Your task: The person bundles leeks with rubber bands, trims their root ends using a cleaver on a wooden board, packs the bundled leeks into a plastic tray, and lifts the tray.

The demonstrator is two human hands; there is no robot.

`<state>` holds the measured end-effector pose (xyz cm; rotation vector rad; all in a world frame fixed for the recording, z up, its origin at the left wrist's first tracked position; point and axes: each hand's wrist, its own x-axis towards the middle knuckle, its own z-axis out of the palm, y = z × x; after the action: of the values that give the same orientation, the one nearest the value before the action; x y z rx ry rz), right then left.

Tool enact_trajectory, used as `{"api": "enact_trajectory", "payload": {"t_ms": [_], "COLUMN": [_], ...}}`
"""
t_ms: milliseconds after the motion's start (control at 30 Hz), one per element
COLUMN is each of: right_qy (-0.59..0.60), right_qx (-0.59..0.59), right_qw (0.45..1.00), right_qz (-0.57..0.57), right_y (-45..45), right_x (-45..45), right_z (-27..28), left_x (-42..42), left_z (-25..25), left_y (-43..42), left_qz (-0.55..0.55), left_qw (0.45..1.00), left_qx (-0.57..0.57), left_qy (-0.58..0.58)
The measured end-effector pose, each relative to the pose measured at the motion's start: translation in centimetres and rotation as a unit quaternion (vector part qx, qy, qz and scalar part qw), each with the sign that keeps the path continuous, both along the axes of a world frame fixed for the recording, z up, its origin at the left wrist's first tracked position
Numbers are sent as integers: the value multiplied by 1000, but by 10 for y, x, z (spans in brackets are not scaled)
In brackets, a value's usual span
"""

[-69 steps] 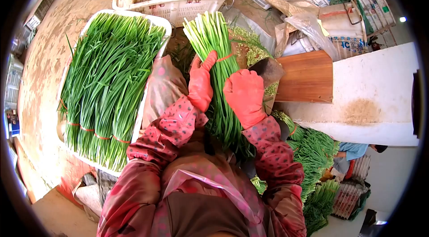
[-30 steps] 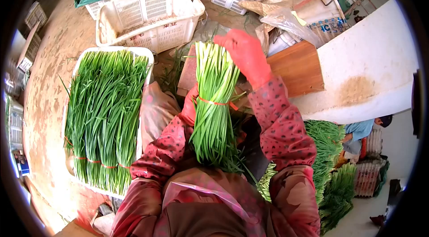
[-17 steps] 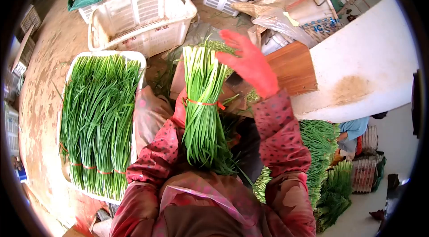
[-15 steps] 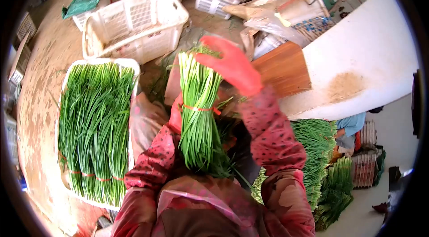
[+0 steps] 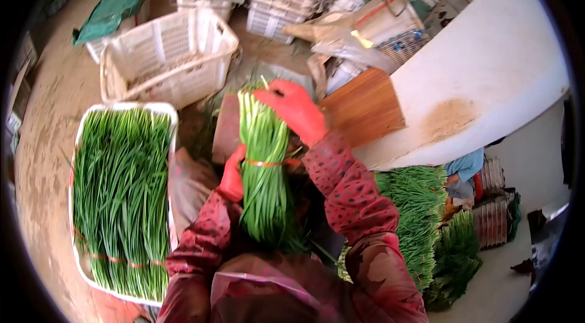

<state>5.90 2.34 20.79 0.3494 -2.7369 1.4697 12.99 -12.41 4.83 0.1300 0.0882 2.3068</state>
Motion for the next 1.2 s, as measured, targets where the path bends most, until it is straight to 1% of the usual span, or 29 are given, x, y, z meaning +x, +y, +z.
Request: {"api": "enact_trajectory", "payload": {"t_ms": [33,67,100,133,167,200,233,267,300,333,367,400,433,500,567,633,700,767,800,833,867,900,933,967,1000,1067,1133,1167,1200], "right_qy": [12,34,24,58,92,72,65,80,97,65,63,18,-29,1,30,21,72,106,62,61,34,8,12,14,151,282,188,188,298], "right_qx": [12,-26,-29,-25,-20,25,22,102,181,92,90,-94,-272,-314,-367,-439,-430,-302,-187,-187,-68,52,115,177,245,304,509,507,489], "right_qw": [999,998,999,997,993,995,996,989,976,992,992,991,955,936,916,881,883,922,965,966,983,985,988,983,957,906,835,836,815], "right_qz": [-29,-37,-33,-50,-68,-64,-58,-64,-71,-62,-61,-91,-117,-162,-163,-173,-175,-219,-174,-169,-166,-162,-105,-46,20,82,92,94,91], "right_y": [-3,-4,-7,-10,-14,-20,-26,-32,-35,-31,-25,-17,-11,2,27,55,108,127,147,131,112,89,71,54,42,21,6,17,41], "right_x": [-1,-3,0,2,4,10,13,12,10,6,-2,-12,-18,-23,-39,-47,-64,-51,-46,-37,-26,-12,5,16,19,24,28,19,-2], "right_z": [-6,-16,-22,-24,-25,-20,-17,-13,-11,-7,-4,-1,5,19,21,40,60,89,92,89,79,69,56,39,14,-8,-4,-10,-21], "left_x": [2,5,9,8,6,8,8,6,5,4,2,2,1,-2,-2,-2,-1,-4,-7,-10,-10,-10,-12,-12,-11,-10,-9,-9,-10], "left_z": [-1,2,7,17,27,39,51,56,55,54,53,60,59,55,49,41,42,36,32,28,26,26,26,25,27,29,29,27,26], "left_y": [-1,3,2,1,-2,-2,-2,-4,-6,-9,-12,-14,-14,-17,-16,-18,-26,-31,-32,-32,-32,-31,-30,-28,-27,-26,-27,-29,-30], "left_qz": [13,103,183,265,340,342,348,349,348,315,280,271,273,249,255,218,203,212,218,228,234,232,233,234,230,223,220,207,195], "left_qw": [999,991,981,953,907,906,871,827,825,861,892,907,907,915,914,937,955,938,936,935,934,934,934,934,936,936,936,943,950], "left_qx": [-6,-66,-57,-129,-199,-205,-303,-395,-399,-363,-325,-294,-295,-297,-296,-254,-192,-249,-250,-250,-250,-251,-248,-244,-241,-245,-250,-239,-227], "left_qy": [-43,-44,0,76,151,144,170,196,195,168,140,128,124,113,109,100,96,117,115,109,103,103,108,111,117,116,115,103,92]}}
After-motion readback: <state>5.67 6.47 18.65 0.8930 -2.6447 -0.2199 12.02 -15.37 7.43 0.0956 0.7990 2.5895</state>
